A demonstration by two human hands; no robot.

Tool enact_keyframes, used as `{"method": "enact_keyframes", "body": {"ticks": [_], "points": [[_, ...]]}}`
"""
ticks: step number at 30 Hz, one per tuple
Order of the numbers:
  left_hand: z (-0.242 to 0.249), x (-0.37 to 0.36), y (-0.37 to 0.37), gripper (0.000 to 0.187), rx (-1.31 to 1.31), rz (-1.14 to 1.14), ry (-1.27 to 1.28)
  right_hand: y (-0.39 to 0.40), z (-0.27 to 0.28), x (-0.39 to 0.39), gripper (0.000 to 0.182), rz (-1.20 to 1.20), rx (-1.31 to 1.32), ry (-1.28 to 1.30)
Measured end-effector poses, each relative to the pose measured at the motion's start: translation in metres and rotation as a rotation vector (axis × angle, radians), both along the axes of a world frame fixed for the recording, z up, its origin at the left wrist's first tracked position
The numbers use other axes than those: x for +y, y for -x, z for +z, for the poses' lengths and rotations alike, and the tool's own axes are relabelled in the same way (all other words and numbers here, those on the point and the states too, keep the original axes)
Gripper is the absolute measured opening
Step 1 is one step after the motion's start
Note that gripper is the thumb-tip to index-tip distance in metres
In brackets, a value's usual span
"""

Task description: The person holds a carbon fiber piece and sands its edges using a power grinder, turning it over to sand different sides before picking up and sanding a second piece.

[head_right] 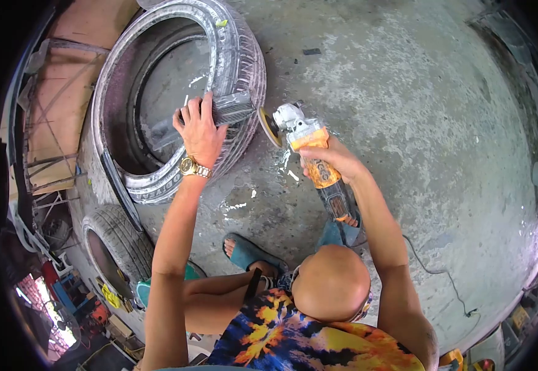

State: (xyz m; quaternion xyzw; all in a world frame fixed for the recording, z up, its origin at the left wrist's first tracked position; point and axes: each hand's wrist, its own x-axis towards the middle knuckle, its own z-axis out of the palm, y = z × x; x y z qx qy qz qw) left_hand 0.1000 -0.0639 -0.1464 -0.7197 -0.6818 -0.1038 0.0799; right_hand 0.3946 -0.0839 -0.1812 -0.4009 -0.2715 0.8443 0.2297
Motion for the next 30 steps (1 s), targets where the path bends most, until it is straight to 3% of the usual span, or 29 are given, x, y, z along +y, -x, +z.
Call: {"method": "enact_keyframes", "body": {"ticks": [6, 8, 11, 17, 30], "points": [[-0.009, -0.003, 0.006, 0.078, -0.162, 0.069, -0.086, 0.010, 0.002, -0.012, 0.046, -0.065, -0.190, -0.128], [-0.008, -0.002, 0.006, 0.078, -0.168, 0.065, -0.060, 0.019, 0.006, -0.014, 0.044, -0.228, -0.333, -0.381], [-0.007, -0.002, 0.004, 0.072, -0.148, 0.073, -0.080, 0.027, 0.011, -0.015, 0.050, -0.322, -0.466, -0.528], [-0.007, -0.002, 0.003, 0.072, -0.137, 0.069, -0.092, 0.029, 0.027, -0.011, 0.062, -0.314, -0.591, -0.627], [-0.008, -0.002, 0.003, 0.071, -0.124, 0.135, -0.053, 0.039, 0.030, -0.003, 0.064, -0.258, -0.659, -0.723]]}}
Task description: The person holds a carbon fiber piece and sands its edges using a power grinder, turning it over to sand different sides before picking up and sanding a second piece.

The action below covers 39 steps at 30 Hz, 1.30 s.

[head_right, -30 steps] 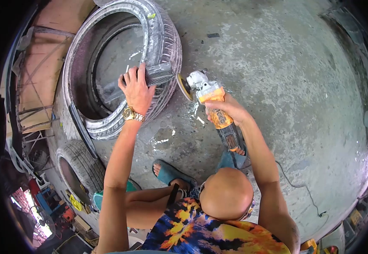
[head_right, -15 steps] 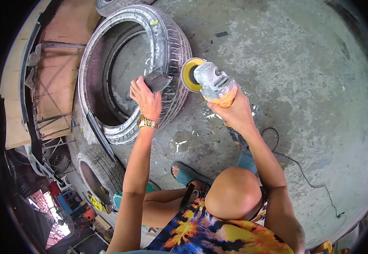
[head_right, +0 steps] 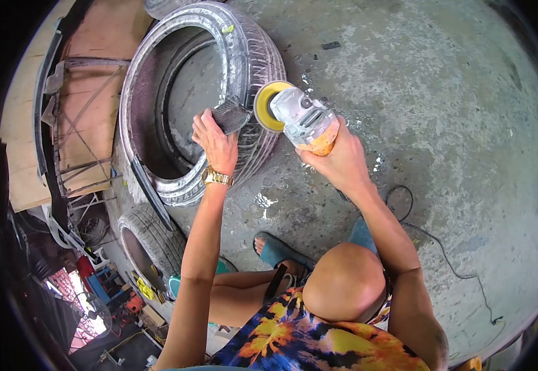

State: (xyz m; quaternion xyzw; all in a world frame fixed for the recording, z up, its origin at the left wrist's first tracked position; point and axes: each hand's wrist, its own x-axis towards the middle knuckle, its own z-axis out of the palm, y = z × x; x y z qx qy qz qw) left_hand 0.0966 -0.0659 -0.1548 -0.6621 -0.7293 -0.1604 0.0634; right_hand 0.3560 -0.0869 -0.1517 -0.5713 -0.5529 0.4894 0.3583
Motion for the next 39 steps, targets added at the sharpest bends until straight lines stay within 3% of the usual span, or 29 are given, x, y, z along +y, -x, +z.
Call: {"method": "enact_keyframes", "body": {"ticks": [12, 17, 21, 23, 26, 30, 39], "points": [[-0.002, -0.001, 0.005, 0.079, -0.023, 0.028, 0.087, -0.005, 0.004, 0.011, 0.061, 0.067, 0.052, 0.057], [-0.001, -0.001, 0.006, 0.078, -0.048, -0.008, 0.072, -0.016, 0.005, 0.015, 0.056, 0.085, 0.271, 0.186], [-0.002, 0.000, 0.006, 0.076, -0.063, -0.017, 0.047, -0.018, 0.006, 0.018, 0.054, 0.142, 0.306, 0.146], [-0.002, 0.000, 0.007, 0.074, -0.065, -0.040, 0.032, -0.019, 0.003, 0.027, 0.049, 0.286, 0.417, 0.325], [-0.002, -0.002, 0.008, 0.074, -0.086, -0.049, 0.039, -0.018, -0.009, 0.037, 0.041, 0.304, 0.495, 0.488], [-0.004, 0.000, 0.009, 0.075, -0.112, -0.047, 0.012, -0.019, -0.026, 0.028, 0.041, 0.252, 0.461, 0.415], [0.004, 0.002, 0.003, 0.084, -0.114, -0.075, 0.053, -0.024, 0.010, 0.011, 0.053, 0.165, 0.354, 0.336]]}}
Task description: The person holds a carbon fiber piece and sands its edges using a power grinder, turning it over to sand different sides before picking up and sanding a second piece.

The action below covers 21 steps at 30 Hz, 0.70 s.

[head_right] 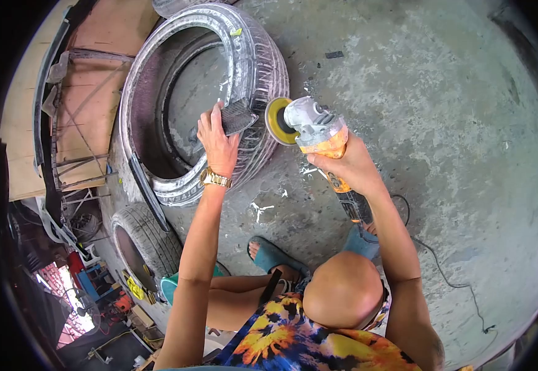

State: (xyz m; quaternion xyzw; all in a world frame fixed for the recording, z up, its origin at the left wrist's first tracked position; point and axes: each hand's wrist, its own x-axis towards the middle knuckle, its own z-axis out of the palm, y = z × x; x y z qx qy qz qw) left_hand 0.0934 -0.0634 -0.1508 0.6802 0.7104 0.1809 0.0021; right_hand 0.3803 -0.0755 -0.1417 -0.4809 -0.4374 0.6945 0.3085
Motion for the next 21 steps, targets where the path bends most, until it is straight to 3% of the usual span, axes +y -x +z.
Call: {"method": "enact_keyframes", "body": {"ticks": [7, 9, 21], "points": [[-0.004, 0.000, 0.004, 0.082, 0.024, -0.042, -0.024, 0.006, 0.006, 0.006, 0.051, 0.026, 0.059, 0.018], [-0.004, 0.000, 0.005, 0.080, 0.014, -0.036, -0.018, 0.008, 0.006, 0.008, 0.043, 0.084, 0.095, 0.032], [-0.007, 0.002, 0.011, 0.077, -0.048, -0.100, -0.072, -0.002, 0.001, 0.016, 0.047, 0.184, 0.145, 0.197]]}}
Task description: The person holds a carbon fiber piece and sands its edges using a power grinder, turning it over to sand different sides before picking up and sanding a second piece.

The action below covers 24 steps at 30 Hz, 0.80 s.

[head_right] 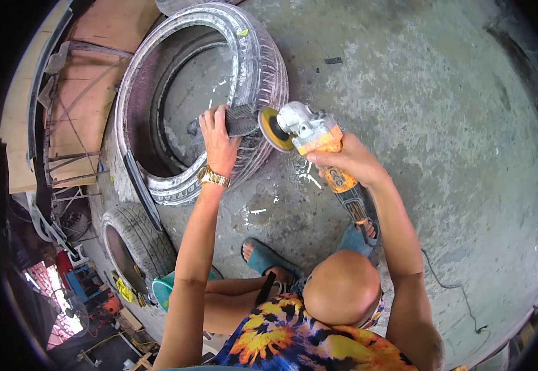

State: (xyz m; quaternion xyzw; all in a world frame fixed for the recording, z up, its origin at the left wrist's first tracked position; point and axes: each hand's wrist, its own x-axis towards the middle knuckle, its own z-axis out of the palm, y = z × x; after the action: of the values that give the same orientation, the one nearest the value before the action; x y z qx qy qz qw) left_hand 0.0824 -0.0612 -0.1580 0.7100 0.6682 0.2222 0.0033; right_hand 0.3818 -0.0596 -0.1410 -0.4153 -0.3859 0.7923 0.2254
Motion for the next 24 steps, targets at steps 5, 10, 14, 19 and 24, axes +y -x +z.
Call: {"method": "enact_keyframes", "body": {"ticks": [5, 10, 14, 19, 24], "points": [[0.005, 0.007, 0.001, 0.072, 0.062, 0.001, 0.088, -0.004, -0.005, -0.018, 0.049, -0.130, -0.156, -0.244], [0.005, 0.008, 0.003, 0.072, 0.103, -0.033, 0.044, 0.006, 0.004, -0.017, 0.056, -0.371, -0.414, -0.615], [0.008, 0.009, 0.002, 0.072, 0.187, -0.034, 0.079, 0.012, 0.026, -0.007, 0.061, -0.323, -0.620, -0.653], [0.007, 0.007, 0.002, 0.073, 0.211, -0.034, 0.060, 0.017, 0.042, -0.003, 0.058, -0.184, -0.728, -0.721], [0.009, 0.008, 0.001, 0.071, 0.188, -0.033, 0.101, 0.018, 0.037, 0.004, 0.057, -0.232, -0.779, -0.742]]}}
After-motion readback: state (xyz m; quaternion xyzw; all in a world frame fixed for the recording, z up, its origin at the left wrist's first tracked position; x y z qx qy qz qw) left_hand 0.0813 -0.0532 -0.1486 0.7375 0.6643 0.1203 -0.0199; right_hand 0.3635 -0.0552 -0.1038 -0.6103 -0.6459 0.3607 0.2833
